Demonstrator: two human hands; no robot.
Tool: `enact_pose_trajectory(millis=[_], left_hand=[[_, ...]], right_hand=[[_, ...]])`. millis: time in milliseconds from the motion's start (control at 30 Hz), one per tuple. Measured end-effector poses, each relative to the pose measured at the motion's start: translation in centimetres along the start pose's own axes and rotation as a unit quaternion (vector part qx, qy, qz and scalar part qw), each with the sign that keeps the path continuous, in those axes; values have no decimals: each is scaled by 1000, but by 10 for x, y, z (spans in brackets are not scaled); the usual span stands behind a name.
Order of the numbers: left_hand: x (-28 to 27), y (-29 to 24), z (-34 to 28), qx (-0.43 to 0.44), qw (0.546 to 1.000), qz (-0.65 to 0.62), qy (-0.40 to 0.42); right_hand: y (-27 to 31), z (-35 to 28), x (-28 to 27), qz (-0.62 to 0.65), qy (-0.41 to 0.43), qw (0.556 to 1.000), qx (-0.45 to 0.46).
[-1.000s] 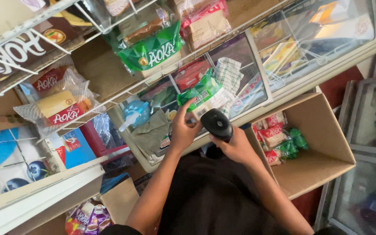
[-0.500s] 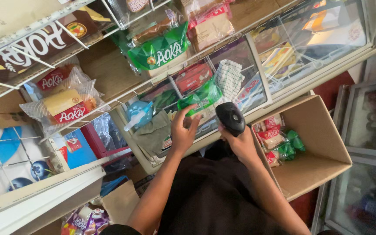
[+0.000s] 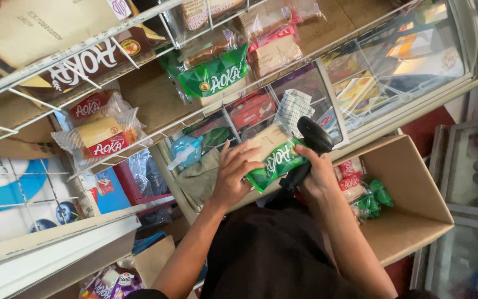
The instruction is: The person scans packaged bread items one by one using a handheld barcode scanner and arranges them on display shelves and in a cardboard box.
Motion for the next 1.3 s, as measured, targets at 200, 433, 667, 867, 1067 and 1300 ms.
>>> enact_pose_trajectory(millis=[200, 433, 667, 867, 1067, 1300], left_hand=[[18, 45, -32, -220, 928, -275, -124], [24, 32, -24, -295, 805, -497, -137], [0, 30, -15, -281, 826, -483, -70], [-39, 20, 9, -170, 884, -410, -146], [-66, 43, 28, -183, 881, -357, -249], [-88, 79, 47, -188, 874, -300, -334]], right_hand=[[1, 3, 3, 81, 21, 994, -74], [11, -2, 25, 54, 42, 989, -133], [27, 7, 44, 55, 82, 984, -151], [39, 37, 67, 18, 84, 984, -159], [71, 69, 124, -51, 142, 971, -187], [96, 80, 172, -29, 184, 946, -265]])
Point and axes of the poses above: each hand's wrist, its own z-axis towards the middle knuckle, its own x-axis out of the palm, y = z × x, the point moved 9 cm from there along z, towards the middle knuckle, and after that the axes turned 9 degrees about y, right-handed, at the moved point
